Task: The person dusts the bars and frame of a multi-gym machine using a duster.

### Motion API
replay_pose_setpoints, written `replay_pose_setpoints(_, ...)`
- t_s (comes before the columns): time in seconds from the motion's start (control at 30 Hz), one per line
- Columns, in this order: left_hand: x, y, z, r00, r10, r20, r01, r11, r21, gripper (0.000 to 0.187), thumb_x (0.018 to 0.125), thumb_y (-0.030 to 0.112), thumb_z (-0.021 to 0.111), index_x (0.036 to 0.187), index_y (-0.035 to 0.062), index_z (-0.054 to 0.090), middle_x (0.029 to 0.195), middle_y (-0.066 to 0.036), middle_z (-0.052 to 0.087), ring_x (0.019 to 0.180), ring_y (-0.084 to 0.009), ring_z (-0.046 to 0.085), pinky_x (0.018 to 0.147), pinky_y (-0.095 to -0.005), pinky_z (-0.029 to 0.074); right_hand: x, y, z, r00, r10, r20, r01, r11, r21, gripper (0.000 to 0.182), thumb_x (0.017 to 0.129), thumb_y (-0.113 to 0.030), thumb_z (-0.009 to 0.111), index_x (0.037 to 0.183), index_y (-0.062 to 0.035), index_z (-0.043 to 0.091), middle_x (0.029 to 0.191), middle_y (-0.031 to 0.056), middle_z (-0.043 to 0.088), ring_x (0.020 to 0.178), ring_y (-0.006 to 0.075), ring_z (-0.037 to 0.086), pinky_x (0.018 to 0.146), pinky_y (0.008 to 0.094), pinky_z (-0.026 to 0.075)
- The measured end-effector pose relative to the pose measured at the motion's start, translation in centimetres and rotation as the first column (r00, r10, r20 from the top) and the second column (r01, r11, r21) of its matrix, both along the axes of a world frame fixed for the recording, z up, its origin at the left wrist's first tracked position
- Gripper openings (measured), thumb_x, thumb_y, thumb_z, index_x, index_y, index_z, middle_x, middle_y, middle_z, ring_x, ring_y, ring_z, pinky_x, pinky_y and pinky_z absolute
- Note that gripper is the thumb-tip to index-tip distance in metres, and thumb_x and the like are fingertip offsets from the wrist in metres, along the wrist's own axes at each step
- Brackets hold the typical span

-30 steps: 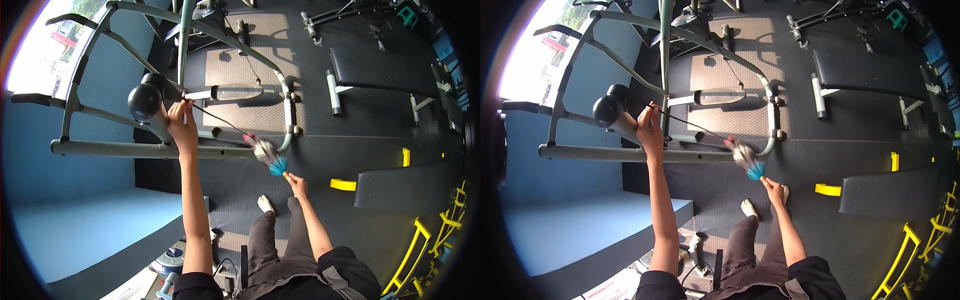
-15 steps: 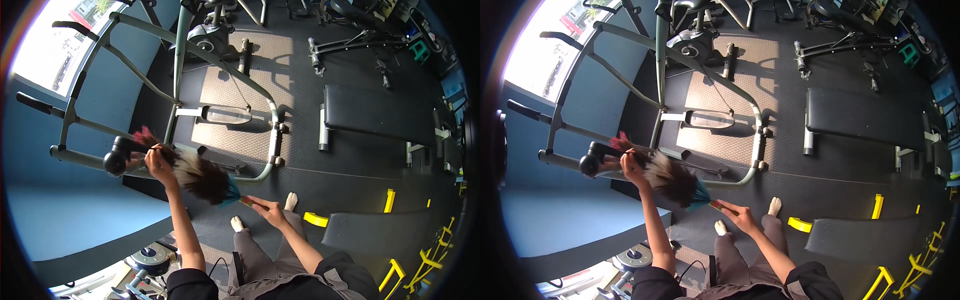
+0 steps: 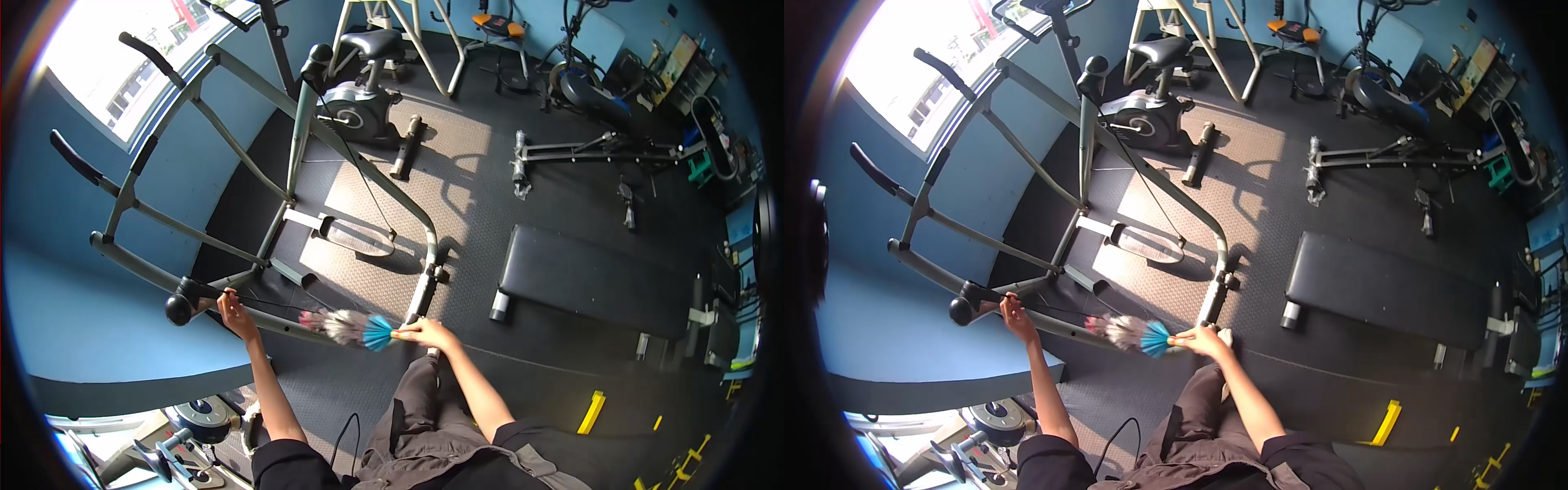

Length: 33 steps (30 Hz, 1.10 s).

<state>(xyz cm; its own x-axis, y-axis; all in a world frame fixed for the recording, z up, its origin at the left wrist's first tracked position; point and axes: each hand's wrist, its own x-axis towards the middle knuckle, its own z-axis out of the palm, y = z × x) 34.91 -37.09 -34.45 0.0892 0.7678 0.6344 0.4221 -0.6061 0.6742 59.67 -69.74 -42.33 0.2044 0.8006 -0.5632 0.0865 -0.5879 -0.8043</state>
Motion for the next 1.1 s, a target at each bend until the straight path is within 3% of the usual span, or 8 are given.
replay_pose_setpoints(0.17,2.6,-0.1,-1.2,0.977,0.189,0.100,-0.185,0.981,-0.052,0.015,0.092,0.013,0.044,0.090,0.0032,0.055,0.084,-0.002,0.052,0.068,-0.0077,0.050,0.058,-0.0206,0.040,16.5,0.3,8.8,0.995,0.010,0.100,0.001,0.995,-0.103,0.032,0.077,-0.036,0.063,0.105,-0.0213,0.063,0.057,-0.0028,0.054,0.045,0.0039,0.037,0.042,0.0226,0.033)
replay_pose_setpoints(0.3,6.5,-0.9,-0.9,0.871,0.386,0.305,-0.382,0.921,-0.073,0.018,0.092,0.016,0.044,0.098,0.0005,0.052,0.089,-0.006,0.051,0.080,-0.0123,0.054,0.067,-0.0226,0.044,25.4,4.4,7.5,0.937,-0.090,0.337,0.050,0.991,0.126,0.039,0.073,-0.032,0.068,0.108,-0.0156,0.061,0.092,0.0080,0.065,0.079,0.0121,0.061,0.073,0.0269,0.047)
replay_pose_setpoints(0.4,11.3,-3.2,-0.5,0.345,0.938,0.043,-0.905,0.320,0.281,0.024,0.091,0.021,0.045,0.101,0.0002,0.049,0.106,-0.011,0.046,0.095,-0.0181,0.048,0.082,-0.0338,0.038,30.2,7.9,4.7,0.922,-0.113,0.370,0.061,0.987,0.148,0.046,0.068,-0.026,0.072,0.110,-0.0128,0.060,0.099,0.0095,0.064,0.089,0.0162,0.062,0.080,0.0290,0.046)
replay_pose_setpoints(0.47,19.5,-3.8,1.8,0.456,0.847,0.274,-0.882,0.470,0.015,0.023,0.090,0.021,0.048,0.102,0.0017,0.050,0.106,-0.010,0.046,0.098,-0.0185,0.045,0.084,-0.0339,0.035,32.5,9.5,1.8,0.929,-0.151,0.339,0.096,0.980,0.173,0.045,0.068,-0.020,0.071,0.110,-0.0113,0.060,0.099,0.0083,0.064,0.089,0.0138,0.060,0.080,0.0280,0.045)
replay_pose_setpoints(0.57,29.2,0.0,3.8,0.886,0.393,0.247,-0.328,0.907,-0.264,0.016,0.087,0.015,0.052,0.095,0.0024,0.057,0.098,-0.006,0.056,0.084,-0.0118,0.050,0.076,-0.0242,0.038,34.2,12.6,0.7,0.940,-0.096,0.327,0.054,0.990,0.134,0.044,0.068,-0.018,0.070,0.110,-0.0120,0.059,0.100,0.0109,0.063,0.092,0.0176,0.061,0.081,0.0291,0.045)
replay_pose_setpoints(0.73,41.4,13.2,3.8,0.997,-0.062,-0.042,0.060,0.997,-0.052,0.021,0.075,0.020,0.066,0.091,0.0074,0.064,0.088,-0.006,0.063,0.078,-0.0155,0.059,0.073,-0.0262,0.043,36.4,16.8,5.1,0.928,-0.108,0.358,0.040,0.980,0.193,0.040,0.071,-0.012,0.068,0.110,-0.0083,0.059,0.101,0.0134,0.062,0.091,0.0200,0.062,0.078,0.0290,0.047)
replay_pose_setpoints(0.9,45.2,16.8,5.2,0.928,0.060,-0.367,-0.075,0.997,-0.027,0.025,0.072,0.033,0.067,0.076,0.0081,0.065,0.082,-0.002,0.063,0.083,-0.0176,0.055,0.077,-0.0338,0.030,40.6,19.2,12.3,0.965,-0.107,0.239,0.005,0.920,0.391,0.038,0.073,-0.001,0.064,0.110,-0.0019,0.057,0.100,0.0150,0.062,0.090,0.0148,0.061,0.078,0.0248,0.046)
replay_pose_setpoints(1.1,46.4,16.4,4.3,0.926,0.204,-0.317,-0.210,0.978,0.016,0.026,0.066,0.032,0.071,0.070,0.0066,0.067,0.090,-0.001,0.058,0.090,-0.0197,0.051,0.083,-0.0342,0.030,43.2,20.0,0.8,0.995,-0.078,-0.055,0.093,0.927,0.364,0.039,0.074,-0.002,0.063,0.113,-0.0025,0.056,0.108,0.0120,0.060,0.097,0.0130,0.056,0.084,0.0245,0.043)
